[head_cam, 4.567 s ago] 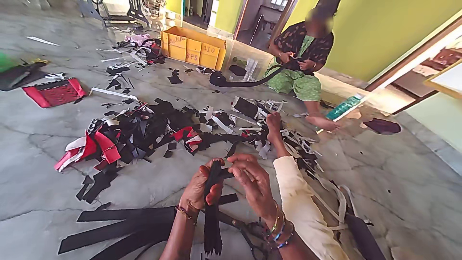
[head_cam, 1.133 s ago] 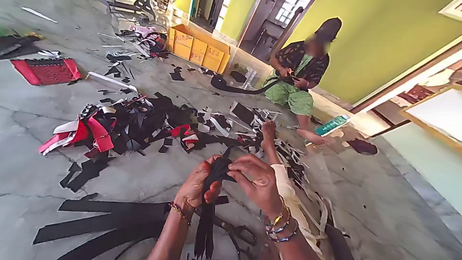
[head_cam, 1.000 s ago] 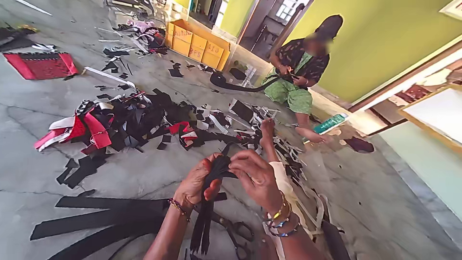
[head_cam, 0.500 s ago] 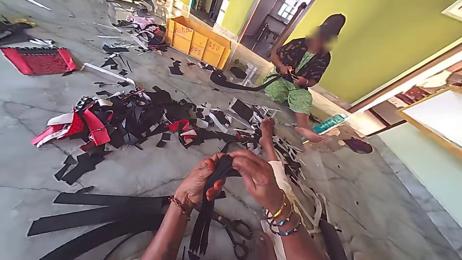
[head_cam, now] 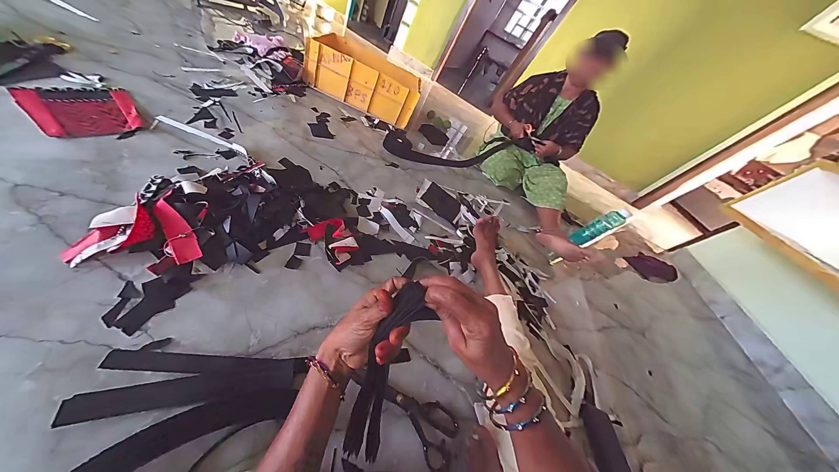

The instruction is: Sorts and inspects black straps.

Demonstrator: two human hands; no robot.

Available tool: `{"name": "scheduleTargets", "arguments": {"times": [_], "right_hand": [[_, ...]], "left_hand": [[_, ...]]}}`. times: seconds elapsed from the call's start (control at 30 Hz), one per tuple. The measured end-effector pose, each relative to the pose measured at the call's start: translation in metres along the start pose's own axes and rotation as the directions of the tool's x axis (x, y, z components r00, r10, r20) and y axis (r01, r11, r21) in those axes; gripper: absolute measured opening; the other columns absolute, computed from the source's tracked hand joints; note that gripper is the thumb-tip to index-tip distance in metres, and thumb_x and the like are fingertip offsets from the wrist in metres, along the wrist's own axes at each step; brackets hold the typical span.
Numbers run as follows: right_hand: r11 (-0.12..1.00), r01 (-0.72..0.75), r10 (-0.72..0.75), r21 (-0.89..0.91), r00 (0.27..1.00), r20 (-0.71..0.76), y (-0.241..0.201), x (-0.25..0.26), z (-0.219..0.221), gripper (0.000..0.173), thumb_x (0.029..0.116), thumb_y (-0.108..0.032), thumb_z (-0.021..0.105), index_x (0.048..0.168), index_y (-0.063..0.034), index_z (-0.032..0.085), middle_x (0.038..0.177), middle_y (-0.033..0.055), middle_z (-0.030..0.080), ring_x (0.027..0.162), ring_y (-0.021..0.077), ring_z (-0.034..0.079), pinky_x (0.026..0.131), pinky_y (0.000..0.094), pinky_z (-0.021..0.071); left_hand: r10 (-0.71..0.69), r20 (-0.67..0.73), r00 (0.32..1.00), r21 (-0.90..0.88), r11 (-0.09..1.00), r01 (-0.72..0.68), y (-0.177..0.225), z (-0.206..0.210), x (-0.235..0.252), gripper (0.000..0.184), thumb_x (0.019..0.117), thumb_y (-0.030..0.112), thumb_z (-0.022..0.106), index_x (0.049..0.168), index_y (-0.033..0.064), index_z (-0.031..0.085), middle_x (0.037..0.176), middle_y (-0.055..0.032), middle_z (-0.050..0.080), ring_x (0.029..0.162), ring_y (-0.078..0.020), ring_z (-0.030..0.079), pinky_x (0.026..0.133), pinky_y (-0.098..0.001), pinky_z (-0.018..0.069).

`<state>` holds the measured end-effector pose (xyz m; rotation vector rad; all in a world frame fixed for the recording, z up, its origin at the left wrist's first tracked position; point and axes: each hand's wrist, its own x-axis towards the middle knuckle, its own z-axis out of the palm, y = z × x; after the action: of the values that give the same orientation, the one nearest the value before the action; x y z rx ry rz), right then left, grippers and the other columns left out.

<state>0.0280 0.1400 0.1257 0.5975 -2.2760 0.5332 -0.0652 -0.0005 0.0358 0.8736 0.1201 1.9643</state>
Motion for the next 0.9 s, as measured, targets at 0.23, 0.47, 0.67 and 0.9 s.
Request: {"name": "scheduleTargets", "arguments": {"times": [0.23, 0.47, 0.67, 0.9], "right_hand": [[0.994, -0.05, 0.052, 0.1, 0.998, -0.023, 0.002, 0.0, 0.0, 0.017, 0.1049, -0.014, 0.055, 0.1, -0.0005, 0.064, 0.107, 0.0115, 0.071, 0.112, 0.009, 0.067, 0.1, 0.0204, 0.0521], [0.923, -0.267, 0.328, 0.277, 0.922, -0.204, -0.004, -0.01, -0.006, 0.028, 0.1079, -0.025, 0.05, 0.116, -0.0047, 0.066, 0.111, -0.0026, 0.072, 0.099, 0.0058, 0.071, 0.086, 0.0264, 0.0624], [0.914, -0.276, 0.3, 0.296, 0.953, -0.036, -0.022, -0.037, 0.017, 0.053, 0.1085, -0.05, 0.036, 0.143, -0.0166, 0.058, 0.149, 0.0028, 0.053, 0.14, 0.0105, 0.044, 0.117, 0.034, 0.036], [0.88, -0.296, 0.306, 0.371, 0.951, 0.034, -0.017, -0.025, 0.015, 0.083, 0.1007, -0.071, 0.018, 0.144, -0.0118, 0.057, 0.153, 0.0101, 0.049, 0.146, 0.0163, 0.037, 0.12, 0.0398, 0.0304]], "left_hand": [[0.006, 0.007, 1.0, 0.027, 1.0, -0.006, 0.0, 0.0, 0.0, 0.031, 0.0957, 0.043, 0.067, 0.117, 0.0204, 0.065, 0.075, 0.0056, 0.069, 0.053, -0.0004, 0.063, 0.045, -0.0146, 0.0506], [0.021, 0.025, 0.999, -0.007, 1.0, -0.021, 0.002, -0.001, -0.002, 0.035, 0.0968, 0.043, 0.065, 0.121, 0.0184, 0.066, 0.076, 0.0046, 0.069, 0.053, -0.0013, 0.063, 0.044, -0.0151, 0.051], [0.043, 0.001, 0.999, 0.024, 0.999, -0.043, 0.0, 0.0, -0.003, 0.039, 0.0951, 0.046, 0.066, 0.122, 0.0178, 0.066, 0.074, 0.0046, 0.068, 0.05, -0.0013, 0.061, 0.043, -0.0153, 0.0498], [0.036, 0.021, 0.999, -0.006, 0.999, -0.036, 0.0, 0.002, -0.003, 0.038, 0.0955, 0.046, 0.065, 0.12, 0.0171, 0.068, 0.074, 0.0039, 0.069, 0.052, -0.002, 0.063, 0.045, -0.0154, 0.051]]}}
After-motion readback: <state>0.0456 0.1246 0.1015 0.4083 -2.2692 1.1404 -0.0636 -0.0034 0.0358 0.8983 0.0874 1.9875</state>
